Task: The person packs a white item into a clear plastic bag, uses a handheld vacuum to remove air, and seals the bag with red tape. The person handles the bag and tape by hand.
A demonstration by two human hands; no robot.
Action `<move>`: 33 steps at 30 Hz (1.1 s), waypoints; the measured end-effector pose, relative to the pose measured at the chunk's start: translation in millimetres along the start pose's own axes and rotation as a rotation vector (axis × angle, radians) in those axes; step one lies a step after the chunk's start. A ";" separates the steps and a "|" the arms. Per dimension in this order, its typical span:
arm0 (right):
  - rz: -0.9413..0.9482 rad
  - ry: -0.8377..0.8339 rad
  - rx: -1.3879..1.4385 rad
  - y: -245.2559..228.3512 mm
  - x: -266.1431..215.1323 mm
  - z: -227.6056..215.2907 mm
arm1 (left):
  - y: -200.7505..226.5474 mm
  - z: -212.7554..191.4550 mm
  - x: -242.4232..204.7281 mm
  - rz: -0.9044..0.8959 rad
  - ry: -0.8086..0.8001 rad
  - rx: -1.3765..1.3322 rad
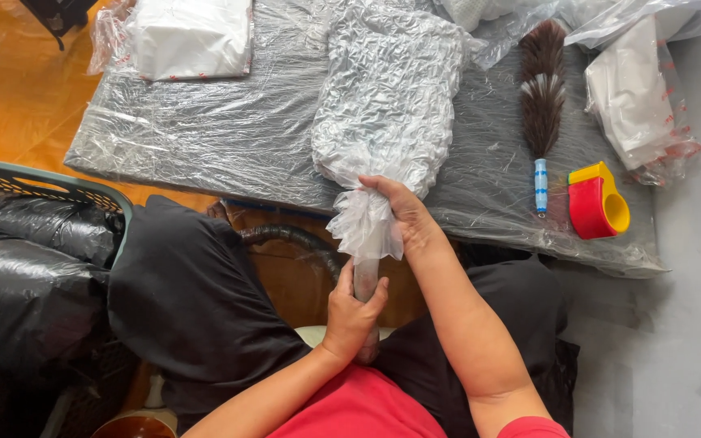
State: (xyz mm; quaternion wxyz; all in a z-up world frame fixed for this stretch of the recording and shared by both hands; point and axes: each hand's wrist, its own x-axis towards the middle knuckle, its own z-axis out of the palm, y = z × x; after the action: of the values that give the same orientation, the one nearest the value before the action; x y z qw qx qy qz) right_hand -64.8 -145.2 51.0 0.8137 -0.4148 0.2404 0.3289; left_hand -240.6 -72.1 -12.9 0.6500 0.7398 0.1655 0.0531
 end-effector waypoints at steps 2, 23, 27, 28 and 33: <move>0.018 0.016 0.002 0.2 -3.6 0.3 | -2.6 -0.1 -5.2 0.025 0.001 0.018; -0.154 0.123 -0.936 -2.3 27.5 -41.0 | 0.3 -59.2 -13.8 0.042 0.104 -0.445; -0.037 0.240 -1.357 -7.4 18.9 -36.1 | 4.1 -56.0 -0.5 -0.071 0.055 -0.392; 0.025 0.288 -1.510 -12.5 7.9 -24.2 | 11.4 -57.0 4.6 -0.114 0.089 -0.335; 0.026 0.324 -1.523 -16.1 -11.5 -18.5 | 30.4 -39.8 70.9 -0.297 0.177 -0.838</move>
State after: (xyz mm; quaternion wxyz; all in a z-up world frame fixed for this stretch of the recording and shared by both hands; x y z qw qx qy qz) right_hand -62.9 -171.5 56.9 0.2556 -0.8993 0.0690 0.3482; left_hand -180.3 -15.3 13.2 0.8772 0.3738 0.2892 0.0847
